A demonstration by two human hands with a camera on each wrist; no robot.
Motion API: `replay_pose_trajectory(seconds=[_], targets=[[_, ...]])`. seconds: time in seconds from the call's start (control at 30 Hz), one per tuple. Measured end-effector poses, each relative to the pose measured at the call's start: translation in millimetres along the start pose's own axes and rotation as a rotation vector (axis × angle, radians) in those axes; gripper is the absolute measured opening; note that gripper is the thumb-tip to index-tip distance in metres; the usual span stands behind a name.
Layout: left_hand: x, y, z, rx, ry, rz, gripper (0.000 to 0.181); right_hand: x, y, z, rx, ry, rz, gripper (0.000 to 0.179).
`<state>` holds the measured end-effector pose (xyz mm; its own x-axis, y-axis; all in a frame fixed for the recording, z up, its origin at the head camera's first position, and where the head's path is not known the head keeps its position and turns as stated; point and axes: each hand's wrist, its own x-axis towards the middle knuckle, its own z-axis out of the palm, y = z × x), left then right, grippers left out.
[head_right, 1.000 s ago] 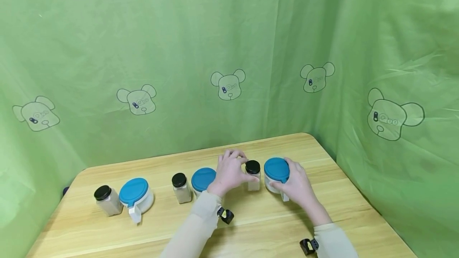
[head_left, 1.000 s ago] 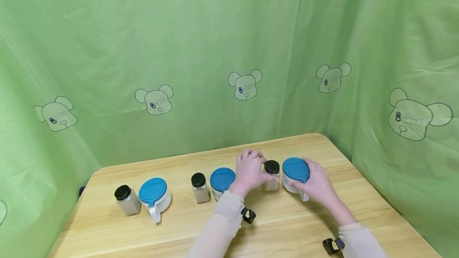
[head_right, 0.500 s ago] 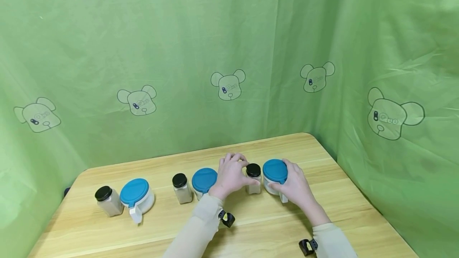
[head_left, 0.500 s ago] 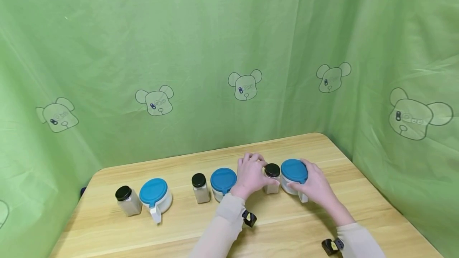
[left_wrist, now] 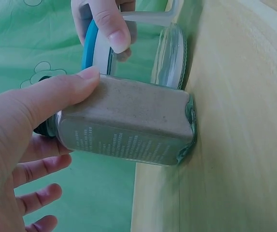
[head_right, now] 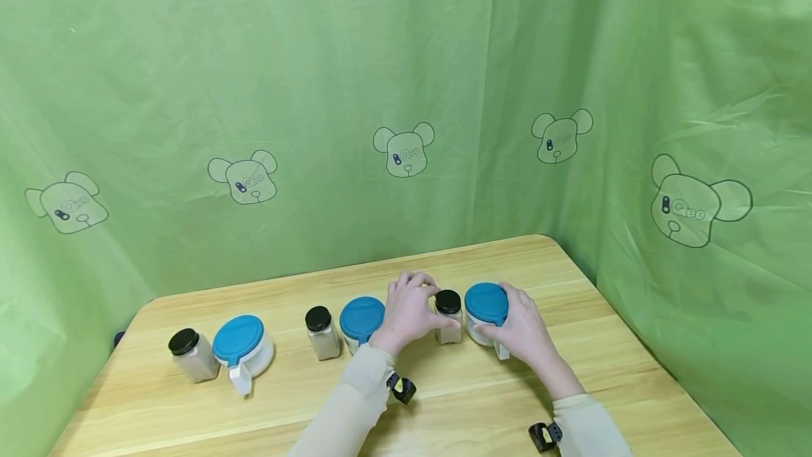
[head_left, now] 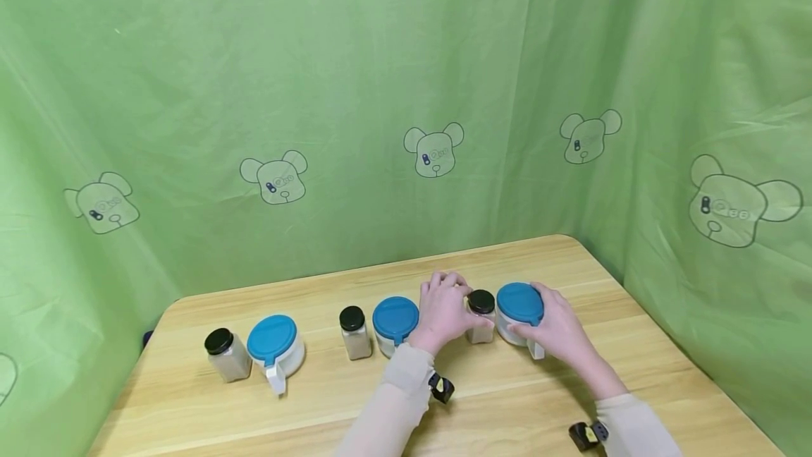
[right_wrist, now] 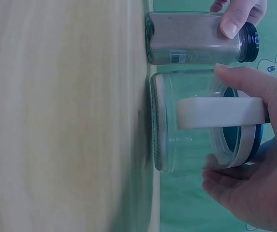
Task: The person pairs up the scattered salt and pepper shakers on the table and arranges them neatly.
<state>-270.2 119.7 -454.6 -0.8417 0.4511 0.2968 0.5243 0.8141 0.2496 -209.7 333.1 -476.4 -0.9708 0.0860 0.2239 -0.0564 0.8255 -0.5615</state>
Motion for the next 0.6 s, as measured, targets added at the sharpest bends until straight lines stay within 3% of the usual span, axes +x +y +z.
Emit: replay_pose_trajectory(seconds=[0.6], targets=[[-3.6,2.9,2.6,0.010,-0.007,-0.038,0.068,-2.4,1.7,-2.5,-0.005,-0.043,-0.004,0.100]])
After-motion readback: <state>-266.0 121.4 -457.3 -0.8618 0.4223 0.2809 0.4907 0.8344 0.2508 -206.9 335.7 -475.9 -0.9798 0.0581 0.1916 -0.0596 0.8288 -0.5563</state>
